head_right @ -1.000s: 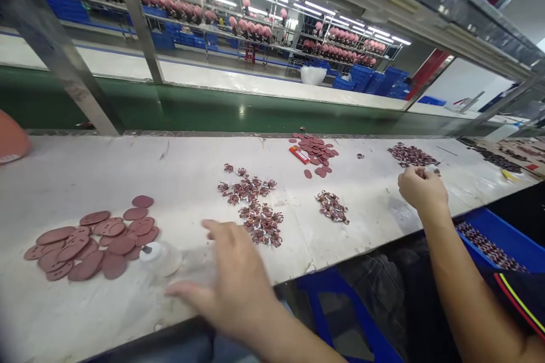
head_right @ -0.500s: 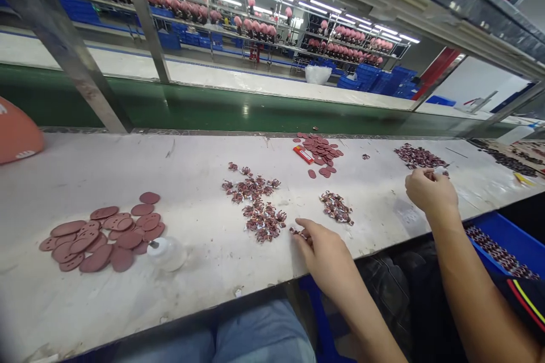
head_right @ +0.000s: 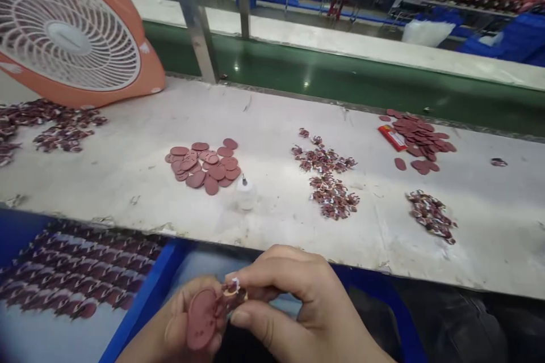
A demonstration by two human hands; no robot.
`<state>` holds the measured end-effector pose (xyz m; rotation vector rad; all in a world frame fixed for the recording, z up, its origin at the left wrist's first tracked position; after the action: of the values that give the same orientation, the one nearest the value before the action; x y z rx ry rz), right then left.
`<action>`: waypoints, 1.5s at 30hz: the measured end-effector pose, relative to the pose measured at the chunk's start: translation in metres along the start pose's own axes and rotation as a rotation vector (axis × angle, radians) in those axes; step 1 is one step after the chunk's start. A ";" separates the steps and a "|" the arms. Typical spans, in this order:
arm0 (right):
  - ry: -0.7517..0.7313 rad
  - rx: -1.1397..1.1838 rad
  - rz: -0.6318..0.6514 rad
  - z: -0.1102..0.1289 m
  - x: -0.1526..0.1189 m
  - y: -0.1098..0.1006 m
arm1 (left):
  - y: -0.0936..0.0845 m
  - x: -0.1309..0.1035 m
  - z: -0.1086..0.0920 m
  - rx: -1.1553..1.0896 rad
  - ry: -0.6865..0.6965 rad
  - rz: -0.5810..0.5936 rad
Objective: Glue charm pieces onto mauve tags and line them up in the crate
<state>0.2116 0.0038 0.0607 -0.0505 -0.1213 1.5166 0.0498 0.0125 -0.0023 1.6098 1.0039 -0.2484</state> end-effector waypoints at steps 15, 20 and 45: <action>-0.228 -0.366 0.207 0.016 0.010 0.017 | -0.006 0.001 0.002 0.020 0.076 -0.039; -0.229 -0.403 0.242 0.018 0.014 0.020 | -0.009 0.001 0.003 -0.008 0.073 -0.068; -0.296 -0.565 0.388 0.017 0.012 0.026 | -0.012 0.002 0.003 -0.033 0.026 -0.103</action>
<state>0.1841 0.0164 0.0757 -0.3158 -0.8144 1.8270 0.0436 0.0109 -0.0132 1.5372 1.1070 -0.2801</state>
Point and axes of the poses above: each hand's wrist, its own x-axis towards the middle knuckle, its own y-axis out of the palm, z = x × y, the point moved 4 cm from there along x, towards the middle knuckle, and after that the axes turned 10 degrees about -z, right-handed, at the moved point
